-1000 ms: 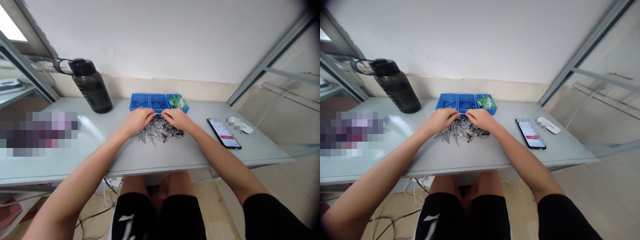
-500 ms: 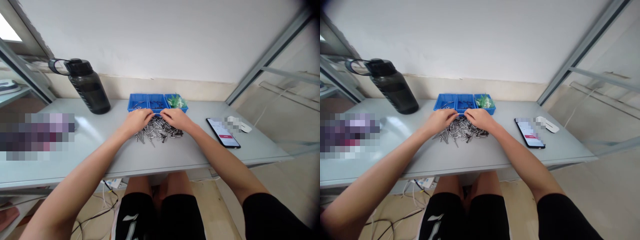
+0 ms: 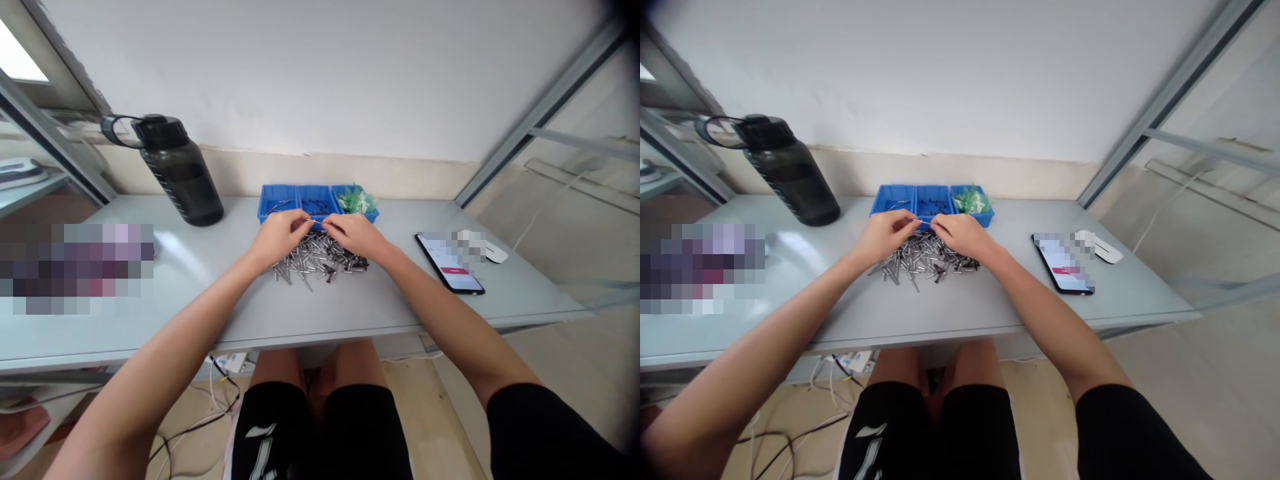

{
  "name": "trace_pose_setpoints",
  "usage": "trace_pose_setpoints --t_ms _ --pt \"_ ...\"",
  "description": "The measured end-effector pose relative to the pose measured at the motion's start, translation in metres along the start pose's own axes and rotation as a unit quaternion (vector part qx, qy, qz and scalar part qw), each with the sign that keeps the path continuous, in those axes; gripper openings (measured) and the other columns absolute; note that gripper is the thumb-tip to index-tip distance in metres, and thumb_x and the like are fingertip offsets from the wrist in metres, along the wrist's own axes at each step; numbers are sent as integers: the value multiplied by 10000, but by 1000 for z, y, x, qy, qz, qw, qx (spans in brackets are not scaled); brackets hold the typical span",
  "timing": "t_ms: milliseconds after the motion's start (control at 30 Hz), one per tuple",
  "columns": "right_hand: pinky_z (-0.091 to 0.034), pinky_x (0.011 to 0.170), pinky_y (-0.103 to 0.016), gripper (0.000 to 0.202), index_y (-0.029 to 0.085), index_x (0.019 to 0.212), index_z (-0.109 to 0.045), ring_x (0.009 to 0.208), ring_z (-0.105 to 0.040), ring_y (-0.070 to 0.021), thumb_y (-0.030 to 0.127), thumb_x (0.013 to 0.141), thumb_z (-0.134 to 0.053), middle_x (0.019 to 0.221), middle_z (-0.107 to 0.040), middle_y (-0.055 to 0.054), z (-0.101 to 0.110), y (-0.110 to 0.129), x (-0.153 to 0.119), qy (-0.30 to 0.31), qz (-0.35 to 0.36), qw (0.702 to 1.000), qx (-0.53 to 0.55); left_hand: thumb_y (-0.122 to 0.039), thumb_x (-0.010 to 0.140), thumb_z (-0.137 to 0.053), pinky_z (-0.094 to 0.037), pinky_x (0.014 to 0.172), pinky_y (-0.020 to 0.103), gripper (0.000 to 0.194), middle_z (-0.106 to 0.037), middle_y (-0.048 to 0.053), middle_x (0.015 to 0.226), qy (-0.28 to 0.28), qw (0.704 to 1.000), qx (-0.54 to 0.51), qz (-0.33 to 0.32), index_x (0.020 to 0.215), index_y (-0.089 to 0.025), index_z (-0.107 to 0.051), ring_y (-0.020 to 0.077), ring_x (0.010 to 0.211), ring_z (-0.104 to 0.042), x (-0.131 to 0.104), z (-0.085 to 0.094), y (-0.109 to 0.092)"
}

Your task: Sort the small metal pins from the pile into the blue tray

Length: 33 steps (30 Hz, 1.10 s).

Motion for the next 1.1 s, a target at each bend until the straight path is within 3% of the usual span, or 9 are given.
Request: trace_pose_setpoints --t_ms 133,667,800,1100 --pt "-375 708 -274 286 184 990 -654 787 -629 -173 306 987 -396 922 -725 -51 -3 1 0 2 7 1000 -8 -327 879 -594 -470 668 248 202 -730 26 807 -5 997 -75 14 873 -165 -714 131 672 -615 2 -1 1" --pt "-308 632 -254 264 178 869 -651 675 -558 -138 296 980 -442 789 -678 -28 -11 11 0 39 20 999 -3 -288 890 -560 -494 738 276 184 -728 35 933 40 996 -81 -20 921 -171 -699 161 821 -644 0 -10 -4" --pt "-326 647 -251 247 186 903 -664 695 -570 -139 301 970 -457 806 -685 -24 -3 12 0 15 21 1000 10 -281 879 -556 -512 754 285 165 -716 41 920 12 996 -87 -7 890 -168 -675 166 832 -649 0 -4 -4" --pt "-364 685 -264 259 195 997 -671 744 -607 -156 319 967 -445 882 -715 -37 -1 7 -1 -14 21 1000 16 -245 861 -527 -490 692 266 126 -705 17 830 45 997 -57 -18 878 -177 -632 154 767 -645 -2 -8 -5"
Point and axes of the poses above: each hand's wrist, its own x-axis towards the middle knuckle, its own z-axis out of the back of the hand, y = z × x, the point moved 8 cm from there along x, towards the middle knuckle
